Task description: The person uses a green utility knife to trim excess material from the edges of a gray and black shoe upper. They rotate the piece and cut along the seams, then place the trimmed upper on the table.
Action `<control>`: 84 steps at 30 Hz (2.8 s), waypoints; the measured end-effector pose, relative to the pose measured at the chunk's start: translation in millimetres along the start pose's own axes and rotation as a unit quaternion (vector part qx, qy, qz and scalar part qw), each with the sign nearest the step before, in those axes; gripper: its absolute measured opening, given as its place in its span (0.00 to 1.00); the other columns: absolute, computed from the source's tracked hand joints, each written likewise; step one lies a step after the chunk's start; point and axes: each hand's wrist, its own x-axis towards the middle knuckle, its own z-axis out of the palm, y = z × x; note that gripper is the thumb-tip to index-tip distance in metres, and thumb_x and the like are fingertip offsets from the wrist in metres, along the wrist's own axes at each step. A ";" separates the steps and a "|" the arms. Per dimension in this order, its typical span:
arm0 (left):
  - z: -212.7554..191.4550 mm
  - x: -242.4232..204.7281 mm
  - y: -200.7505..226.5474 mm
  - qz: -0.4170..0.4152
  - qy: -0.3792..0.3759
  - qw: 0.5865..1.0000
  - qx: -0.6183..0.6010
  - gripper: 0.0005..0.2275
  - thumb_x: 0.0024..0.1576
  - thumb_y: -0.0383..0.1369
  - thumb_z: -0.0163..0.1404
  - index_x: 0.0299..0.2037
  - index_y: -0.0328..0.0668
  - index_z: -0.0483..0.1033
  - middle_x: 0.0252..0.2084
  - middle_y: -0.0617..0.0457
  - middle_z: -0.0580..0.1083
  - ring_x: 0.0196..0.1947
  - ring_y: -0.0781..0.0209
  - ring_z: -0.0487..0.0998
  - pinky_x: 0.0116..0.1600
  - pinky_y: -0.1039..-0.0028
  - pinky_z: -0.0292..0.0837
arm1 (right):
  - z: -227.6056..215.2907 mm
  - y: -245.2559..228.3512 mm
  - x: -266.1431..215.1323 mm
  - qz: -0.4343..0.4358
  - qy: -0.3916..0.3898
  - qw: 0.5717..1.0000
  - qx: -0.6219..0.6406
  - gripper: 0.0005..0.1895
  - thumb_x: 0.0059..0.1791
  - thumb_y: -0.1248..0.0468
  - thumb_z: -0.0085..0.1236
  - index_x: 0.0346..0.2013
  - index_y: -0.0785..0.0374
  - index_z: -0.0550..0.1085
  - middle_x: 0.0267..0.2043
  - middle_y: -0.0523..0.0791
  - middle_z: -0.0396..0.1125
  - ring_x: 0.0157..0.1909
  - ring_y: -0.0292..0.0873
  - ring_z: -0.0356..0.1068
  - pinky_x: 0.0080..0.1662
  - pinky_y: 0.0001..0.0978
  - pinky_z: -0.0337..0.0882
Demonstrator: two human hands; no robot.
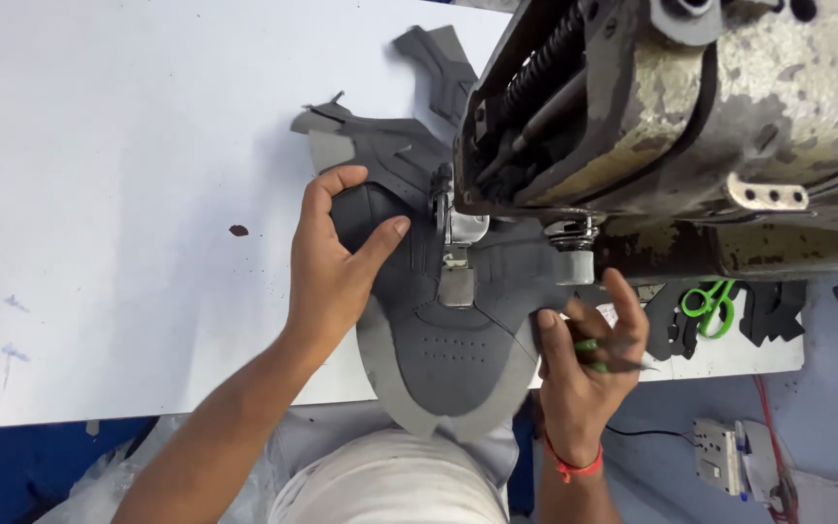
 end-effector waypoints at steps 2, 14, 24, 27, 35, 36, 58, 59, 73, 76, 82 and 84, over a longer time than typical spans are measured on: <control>0.3 3.3 2.1 -0.043 -0.007 0.998 -0.046 0.23 0.58 0.29 0.61 0.60 0.34 0.65 0.53 0.49 0.73 0.51 0.65 0.77 0.56 0.74 0.75 | -1.4 3.0 -1.6 -0.038 -0.019 0.999 0.007 0.34 0.52 0.74 0.59 0.71 0.67 0.56 0.44 0.46 0.74 0.27 0.27 0.62 0.28 0.18 0.61; 3.8 -4.3 -2.6 -0.019 0.019 1.000 -0.003 0.24 0.60 0.32 0.60 0.62 0.35 0.64 0.58 0.47 0.71 0.56 0.64 0.73 0.61 0.74 0.71 | -14.8 33.8 -9.9 0.144 -0.083 0.983 0.074 0.38 0.51 0.74 0.60 0.74 0.74 0.56 0.28 0.36 0.62 0.26 0.24 0.58 0.29 0.17 0.59; 9.4 -6.2 -4.1 -0.006 0.020 0.999 -0.036 0.23 0.63 0.33 0.57 0.65 0.34 0.62 0.58 0.49 0.70 0.54 0.65 0.74 0.60 0.75 0.72 | -13.9 29.6 -6.0 0.101 -0.068 0.992 -0.034 0.35 0.52 0.70 0.58 0.73 0.69 0.58 0.25 0.40 0.66 0.20 0.25 0.59 0.20 0.20 0.57; 9.9 -5.4 -4.7 -0.023 0.011 0.998 -0.059 0.23 0.62 0.34 0.57 0.64 0.34 0.63 0.53 0.51 0.72 0.50 0.68 0.75 0.56 0.76 0.74 | -12.7 28.3 -3.5 0.095 -0.068 0.993 -0.033 0.34 0.52 0.69 0.58 0.72 0.70 0.59 0.26 0.40 0.67 0.20 0.26 0.59 0.20 0.20 0.58; -1.5 -47.9 2.9 -0.091 -0.023 0.995 0.035 0.14 0.64 0.30 0.54 0.58 0.38 0.70 0.33 0.51 0.77 0.29 0.72 0.75 0.33 0.77 0.71 | -24.4 20.2 19.6 0.002 -0.002 0.998 -0.064 0.20 0.57 0.67 0.56 0.62 0.71 0.69 0.39 0.42 0.69 0.26 0.27 0.60 0.25 0.19 0.58; -6.2 -59.4 7.9 -0.124 -0.074 0.988 0.051 0.14 0.62 0.30 0.53 0.57 0.39 0.71 0.28 0.50 0.79 0.25 0.72 0.80 0.30 0.78 0.74 | -29.4 24.1 23.8 -0.038 0.037 0.997 -0.064 0.16 0.59 0.65 0.55 0.59 0.72 0.70 0.44 0.43 0.70 0.28 0.27 0.61 0.26 0.19 0.59; -119.8 -31.5 -65.6 -0.332 -0.082 0.939 -0.020 0.25 0.57 0.45 0.61 0.45 0.20 0.79 0.33 0.46 0.77 0.31 0.58 0.76 0.37 0.69 0.72 | -55.8 -12.1 -62.7 -0.004 -0.104 0.991 -0.086 0.37 0.59 0.36 0.34 0.49 0.69 0.73 0.26 0.45 0.67 0.22 0.30 0.56 0.26 0.21 0.53; -129.9 -37.2 -57.9 -0.272 -0.014 0.959 -0.080 0.23 0.54 0.42 0.63 0.46 0.24 0.77 0.34 0.48 0.78 0.32 0.61 0.78 0.37 0.71 0.75 | -54.3 -12.8 -66.6 0.003 -0.124 0.990 -0.071 0.28 0.59 0.45 0.40 0.48 0.69 0.72 0.27 0.45 0.68 0.23 0.30 0.56 0.27 0.21 0.54; -157.8 -108.6 78.2 0.215 0.163 0.920 0.285 0.20 0.62 0.35 0.64 0.58 0.36 0.71 0.47 0.49 0.80 0.39 0.54 0.80 0.48 0.67 0.75 | 98.3 -138.9 -79.5 -0.397 -0.291 0.797 -0.349 0.19 0.49 0.56 0.71 0.41 0.65 0.73 0.32 0.44 0.73 0.27 0.39 0.74 0.27 0.30 0.68; -157.6 -114.0 88.6 0.212 0.149 0.914 0.312 0.20 0.59 0.36 0.65 0.57 0.36 0.73 0.43 0.50 0.80 0.34 0.52 0.77 0.43 0.68 0.72 | 120.5 -147.7 -77.9 -0.445 -0.287 0.742 -0.411 0.18 0.51 0.51 0.68 0.36 0.61 0.72 0.27 0.42 0.70 0.24 0.42 0.72 0.26 0.34 0.68; -155.9 -114.8 99.2 0.299 0.105 0.887 0.336 0.17 0.64 0.35 0.63 0.57 0.35 0.72 0.48 0.52 0.80 0.35 0.63 0.80 0.50 0.70 0.68 | 131.8 -156.0 -77.0 -0.446 -0.323 0.698 -0.458 0.17 0.54 0.50 0.59 0.32 0.59 0.68 0.25 0.41 0.67 0.24 0.42 0.71 0.24 0.35 0.67; -152.6 -111.7 108.5 0.291 0.090 0.886 0.351 0.18 0.62 0.34 0.64 0.56 0.33 0.74 0.43 0.52 0.81 0.30 0.61 0.79 0.46 0.68 0.67 | 129.4 -158.2 -74.3 -0.448 -0.320 0.687 -0.475 0.17 0.54 0.50 0.58 0.31 0.58 0.69 0.23 0.41 0.66 0.21 0.43 0.70 0.23 0.36 0.67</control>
